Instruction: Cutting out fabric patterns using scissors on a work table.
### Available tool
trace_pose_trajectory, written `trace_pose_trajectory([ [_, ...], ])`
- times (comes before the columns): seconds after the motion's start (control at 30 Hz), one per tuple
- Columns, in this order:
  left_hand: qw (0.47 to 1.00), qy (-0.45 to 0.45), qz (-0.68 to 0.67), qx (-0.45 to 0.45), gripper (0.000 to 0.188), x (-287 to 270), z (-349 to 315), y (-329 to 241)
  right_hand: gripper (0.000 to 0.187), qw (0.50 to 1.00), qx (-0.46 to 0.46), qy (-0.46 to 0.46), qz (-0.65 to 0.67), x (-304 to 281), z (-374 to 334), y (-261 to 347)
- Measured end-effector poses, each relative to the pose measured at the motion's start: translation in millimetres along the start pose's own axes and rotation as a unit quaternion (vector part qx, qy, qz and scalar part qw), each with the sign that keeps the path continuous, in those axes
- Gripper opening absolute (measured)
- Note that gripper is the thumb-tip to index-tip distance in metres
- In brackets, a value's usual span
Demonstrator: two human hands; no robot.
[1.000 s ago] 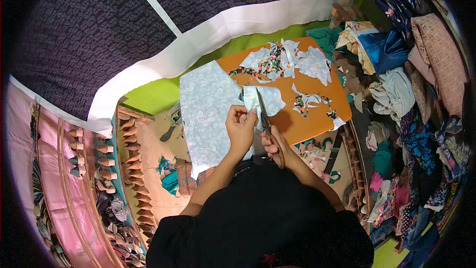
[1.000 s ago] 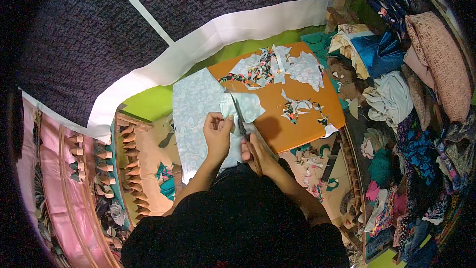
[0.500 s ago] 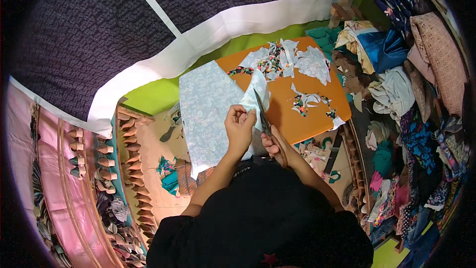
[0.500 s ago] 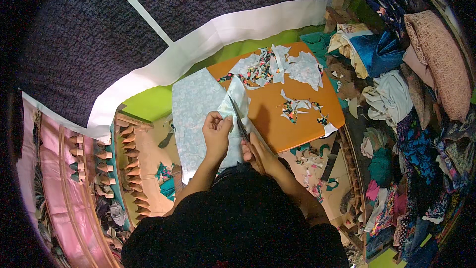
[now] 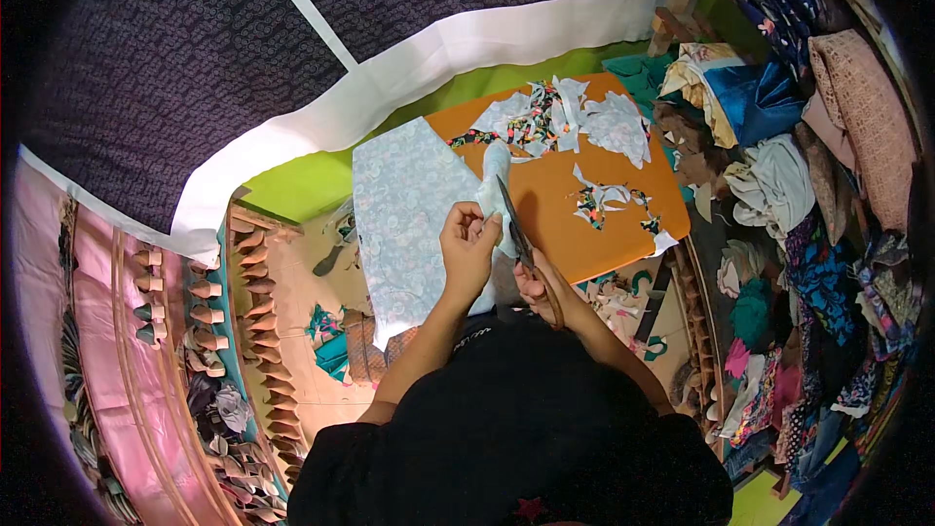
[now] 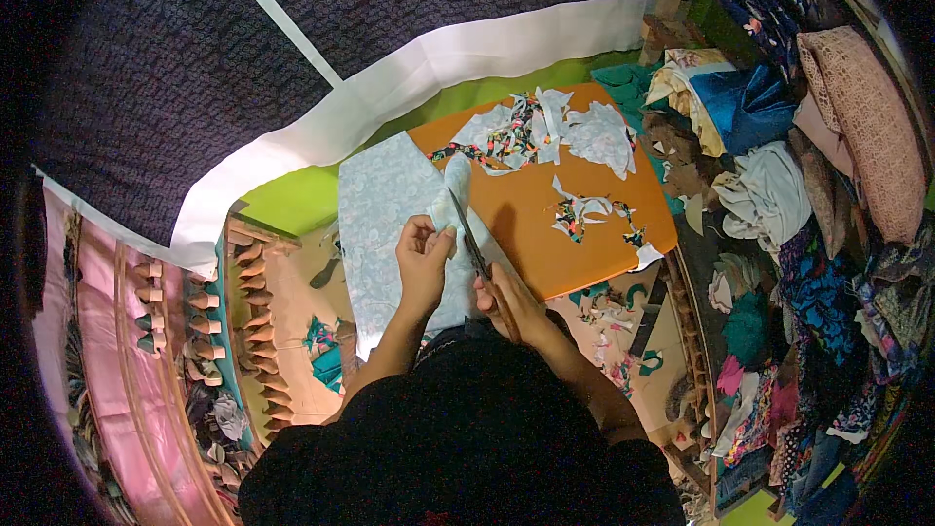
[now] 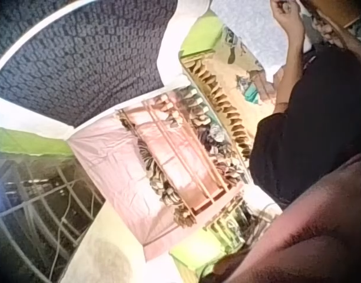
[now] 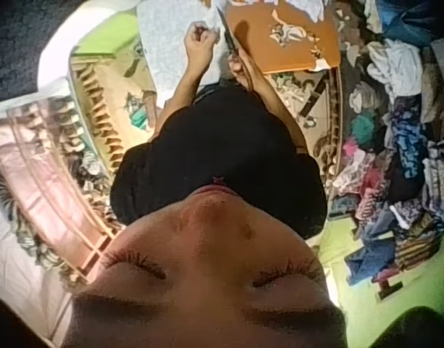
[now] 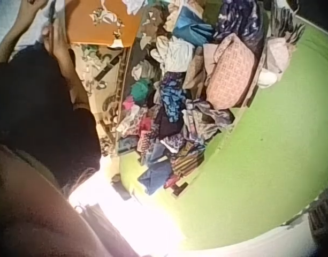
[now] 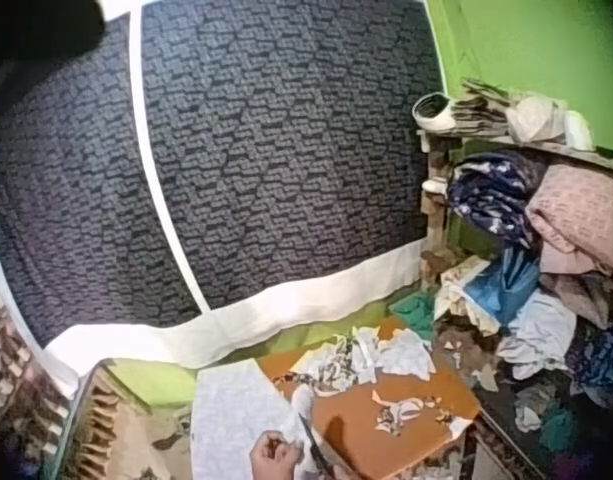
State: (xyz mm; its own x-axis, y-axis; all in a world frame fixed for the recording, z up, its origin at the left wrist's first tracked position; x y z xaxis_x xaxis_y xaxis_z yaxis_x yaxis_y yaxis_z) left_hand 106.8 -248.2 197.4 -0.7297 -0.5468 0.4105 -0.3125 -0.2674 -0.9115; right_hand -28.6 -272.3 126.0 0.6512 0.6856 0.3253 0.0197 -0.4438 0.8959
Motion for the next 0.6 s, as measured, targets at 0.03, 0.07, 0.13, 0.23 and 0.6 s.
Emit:
trace_pose_trajectory([
  [0.03, 1.0, 0.0, 0.008, -0.003, 0.012, 0.3, 0.0, -1.0, 0.023, 0.998, -0.003, 0.009, -0.068, -5.1, 0.4, -1.8],
  [0.07, 1.0, 0.0, 0.015, -0.007, 0.011, 0.4, 0.1, -2.0, 0.022, 0.99, -0.006, 0.018, -0.136, -8.1, 1.4, -3.4],
  [0.13, 0.999, 0.01, -0.016, -0.049, 0.01, -4.3, 1.8, -6.4, 0.023, 0.99, -0.015, 0.014, -0.139, -7.7, 5.7, -5.0],
  [0.23, 0.996, 0.0, -0.034, -0.078, 0.01, -5.9, 6.2, -3.2, 0.023, 0.983, -0.029, 0.005, -0.181, -2.2, -1.3, 11.6],
  [0.6, 0.993, -0.002, 0.106, -0.056, 0.016, -6.0, 3.1, -1.4, 0.03, 0.983, 0.095, 0.117, 0.102, 1.8, -0.3, 11.0],
])
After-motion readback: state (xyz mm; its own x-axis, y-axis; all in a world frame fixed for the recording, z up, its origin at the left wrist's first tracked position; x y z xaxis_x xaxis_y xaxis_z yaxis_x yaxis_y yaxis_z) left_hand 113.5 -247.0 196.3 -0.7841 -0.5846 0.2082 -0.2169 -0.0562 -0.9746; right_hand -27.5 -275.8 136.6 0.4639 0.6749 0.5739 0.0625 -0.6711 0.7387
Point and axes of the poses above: each hand's wrist, its own z-axis towards the middle knuckle, its own x-axis out of the palm, y = z × x, the point moved 1 cm from there along z, towards the middle knuckle, and after that the axes turned 5 degrees about -z, right-handed, at the moved point
